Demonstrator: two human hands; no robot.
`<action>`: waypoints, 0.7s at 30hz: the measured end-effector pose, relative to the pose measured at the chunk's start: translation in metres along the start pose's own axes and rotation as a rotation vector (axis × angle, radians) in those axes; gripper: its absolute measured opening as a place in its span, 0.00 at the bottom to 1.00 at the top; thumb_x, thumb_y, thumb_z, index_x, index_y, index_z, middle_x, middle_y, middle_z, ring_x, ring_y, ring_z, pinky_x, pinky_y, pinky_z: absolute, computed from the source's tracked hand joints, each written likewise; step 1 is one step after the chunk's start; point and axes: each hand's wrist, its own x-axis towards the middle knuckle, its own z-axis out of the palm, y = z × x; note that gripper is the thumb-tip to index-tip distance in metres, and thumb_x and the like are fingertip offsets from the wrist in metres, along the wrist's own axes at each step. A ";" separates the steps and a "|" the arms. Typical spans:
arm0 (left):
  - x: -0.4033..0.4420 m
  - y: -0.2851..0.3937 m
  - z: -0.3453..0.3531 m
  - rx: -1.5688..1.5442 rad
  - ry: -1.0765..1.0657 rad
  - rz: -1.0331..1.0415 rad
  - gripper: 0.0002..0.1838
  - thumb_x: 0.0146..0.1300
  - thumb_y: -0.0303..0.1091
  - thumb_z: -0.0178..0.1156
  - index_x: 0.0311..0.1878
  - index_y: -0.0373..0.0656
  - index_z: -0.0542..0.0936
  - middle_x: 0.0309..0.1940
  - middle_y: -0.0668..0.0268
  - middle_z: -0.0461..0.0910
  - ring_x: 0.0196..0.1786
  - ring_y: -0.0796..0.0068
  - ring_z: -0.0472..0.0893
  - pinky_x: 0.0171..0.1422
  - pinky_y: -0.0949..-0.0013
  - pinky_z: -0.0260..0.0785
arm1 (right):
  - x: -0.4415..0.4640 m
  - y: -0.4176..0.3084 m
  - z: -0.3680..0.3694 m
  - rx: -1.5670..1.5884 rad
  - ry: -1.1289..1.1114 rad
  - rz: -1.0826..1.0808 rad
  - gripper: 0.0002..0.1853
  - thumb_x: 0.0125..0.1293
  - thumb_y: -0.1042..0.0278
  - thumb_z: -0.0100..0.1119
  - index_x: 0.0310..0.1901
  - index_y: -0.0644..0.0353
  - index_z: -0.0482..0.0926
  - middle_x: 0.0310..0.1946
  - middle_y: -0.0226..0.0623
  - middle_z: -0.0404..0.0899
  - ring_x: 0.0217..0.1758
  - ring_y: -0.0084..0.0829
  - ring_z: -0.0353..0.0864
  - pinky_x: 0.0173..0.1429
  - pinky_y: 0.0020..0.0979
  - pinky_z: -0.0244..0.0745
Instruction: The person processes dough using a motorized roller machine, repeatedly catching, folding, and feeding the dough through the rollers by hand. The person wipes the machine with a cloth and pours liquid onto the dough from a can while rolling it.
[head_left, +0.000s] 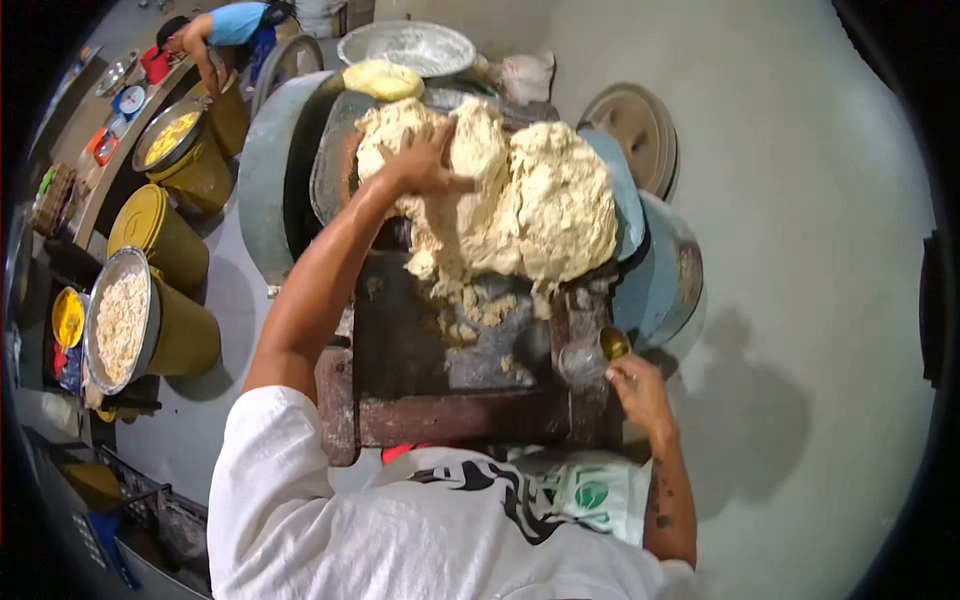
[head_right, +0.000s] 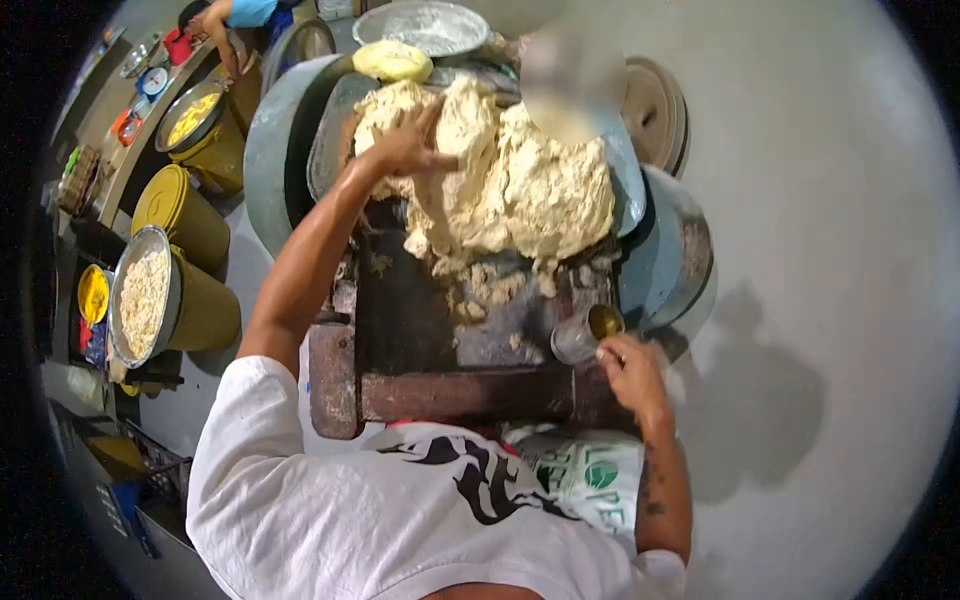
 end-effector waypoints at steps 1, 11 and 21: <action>0.008 0.000 0.001 0.018 -0.041 0.003 0.74 0.40 0.76 0.74 0.85 0.63 0.40 0.81 0.39 0.45 0.82 0.30 0.41 0.75 0.15 0.29 | 0.005 -0.005 -0.005 -0.067 -0.001 -0.005 0.08 0.68 0.71 0.62 0.44 0.66 0.83 0.39 0.48 0.83 0.43 0.50 0.83 0.49 0.41 0.75; -0.004 0.009 0.044 0.016 0.281 0.029 0.52 0.63 0.66 0.64 0.83 0.58 0.52 0.80 0.47 0.56 0.80 0.42 0.57 0.81 0.27 0.42 | -0.069 0.088 0.063 -0.187 0.203 0.173 0.08 0.70 0.71 0.58 0.46 0.63 0.83 0.41 0.48 0.83 0.45 0.54 0.81 0.49 0.45 0.76; -0.295 -0.013 0.130 -1.553 0.276 -0.678 0.22 0.73 0.56 0.57 0.53 0.46 0.79 0.39 0.66 0.84 0.38 0.72 0.83 0.42 0.70 0.77 | -0.090 0.198 0.131 -0.091 0.391 0.206 0.13 0.70 0.66 0.58 0.54 0.58 0.83 0.51 0.47 0.82 0.52 0.53 0.82 0.56 0.46 0.78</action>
